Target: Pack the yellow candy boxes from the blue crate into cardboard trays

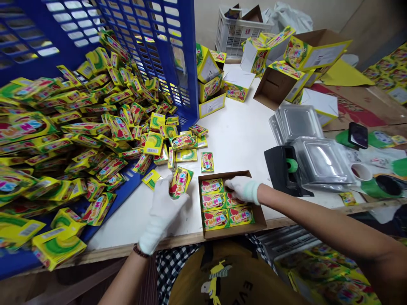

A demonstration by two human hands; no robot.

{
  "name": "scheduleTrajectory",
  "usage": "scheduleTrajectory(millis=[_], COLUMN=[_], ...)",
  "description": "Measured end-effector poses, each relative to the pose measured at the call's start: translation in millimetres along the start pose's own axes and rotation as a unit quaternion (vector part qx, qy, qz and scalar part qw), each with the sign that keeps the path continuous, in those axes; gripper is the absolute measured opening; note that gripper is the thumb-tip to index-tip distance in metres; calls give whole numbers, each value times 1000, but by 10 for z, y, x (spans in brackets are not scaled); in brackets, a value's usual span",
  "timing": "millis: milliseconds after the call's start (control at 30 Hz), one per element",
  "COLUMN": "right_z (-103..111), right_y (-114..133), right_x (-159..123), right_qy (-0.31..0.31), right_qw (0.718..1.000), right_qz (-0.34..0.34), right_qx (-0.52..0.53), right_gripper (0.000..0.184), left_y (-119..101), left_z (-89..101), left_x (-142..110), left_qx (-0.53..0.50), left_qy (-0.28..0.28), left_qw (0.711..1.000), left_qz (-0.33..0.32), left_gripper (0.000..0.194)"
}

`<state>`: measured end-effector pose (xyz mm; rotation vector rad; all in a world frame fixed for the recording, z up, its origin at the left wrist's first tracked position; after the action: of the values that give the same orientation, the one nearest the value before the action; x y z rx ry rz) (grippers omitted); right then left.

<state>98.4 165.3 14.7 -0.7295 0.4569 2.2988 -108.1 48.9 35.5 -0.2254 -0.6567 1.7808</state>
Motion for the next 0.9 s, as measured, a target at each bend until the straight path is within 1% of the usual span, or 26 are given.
scheduleTrajectory(millis=[33, 67, 133, 167, 200, 233, 300, 333, 367, 400, 433, 467, 500, 533, 567, 600, 667, 700, 767, 833, 900], right_z=[135, 303, 637, 751, 810, 825, 771, 720, 658, 589, 521, 458, 408, 369, 337, 307, 249, 220, 161, 96, 30], right_y=[43, 98, 206, 249, 276, 273, 164, 71, -27, -115, -189, -242, -271, -280, -273, -255, -206, -179, -115, -33, 36], right_x=[-55, -123, -289, -356, -391, -398, -363, -337, -310, -285, -262, -239, -218, -198, -179, -161, -124, -105, -65, -28, -4], right_qy=[-37, -87, -186, -210, -209, -192, -144, -123, -104, -88, -75, -67, -65, -67, -69, -69, -63, -61, -67, -80, -89], right_qw=[998, 990, 958, 948, 951, 961, 983, 990, 994, 996, 995, 994, 993, 992, 991, 990, 989, 988, 986, 986, 985], right_qz=[28, 63, 138, 164, 173, 164, 105, 63, 23, -12, -42, -66, -83, -93, -100, -104, -111, -117, -125, -119, -115], right_qx=[44, 95, 169, 172, 149, 114, 40, 10, -14, -32, -45, -53, -57, -60, -61, -63, -70, -75, -84, -90, -94], right_gripper=[34, 38, 44, 44, 41, 36, 27, 26, 25, 26, 28, 29, 31, 32, 33, 33, 32, 31, 31, 34, 40], left_y=[-135, -298, -655, -821, -960, -1065, -1185, -1225, -1270, -1328, -1395, -1458, -1505, -1531, -1536, -1525, -1473, -1446, -1401, -1377, -1402], left_z=[63, 92, 60, 17, -30, -70, -143, -198, -276, -375, -480, -575, -654, -721, -779, -831, -914, -935, -926, -854, -728], left_x=[-37, -58, -67, -65, -64, -64, -92, -131, -188, -267, -362, -459, -541, -603, -645, -674, -716, -733, -753, -751, -709], left_qx=[-13, -20, -29, -36, -42, -45, -46, -45, -43, -42, -39, -33, -21, -3, 18, 39, 68, 73, 72, 67, 42], left_qy=[-19, -24, -2, 13, 24, 25, 20, 35, 69, 123, 182, 236, 277, 306, 328, 348, 386, 400, 415, 416, 411], left_qw=[999, 995, 982, 974, 967, 965, 971, 974, 974, 968, 954, 937, 922, 910, 901, 893, 877, 870, 865, 867, 870], left_qz=[-42, -91, -187, -225, -249, -256, -233, -218, -210, -217, -234, -254, -270, -279, -282, -282, -278, -278, -274, -266, -268], left_gripper=[60, 60, 59, 58, 58, 58, 52, 44, 34, 26, 26, 32, 42, 51, 56, 54, 42, 38, 35, 35, 38])
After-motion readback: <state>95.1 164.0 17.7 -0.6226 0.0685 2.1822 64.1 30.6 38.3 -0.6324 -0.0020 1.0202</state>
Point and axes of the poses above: each hand's wrist, its own x-axis towards the middle knuckle, its own z-axis out of the back of the hand, y = z × x, the point moved 7 cm from there along x, towards the middle knuckle, and after that the axes turned 10 degrees about -z, right-handed, at the moved point
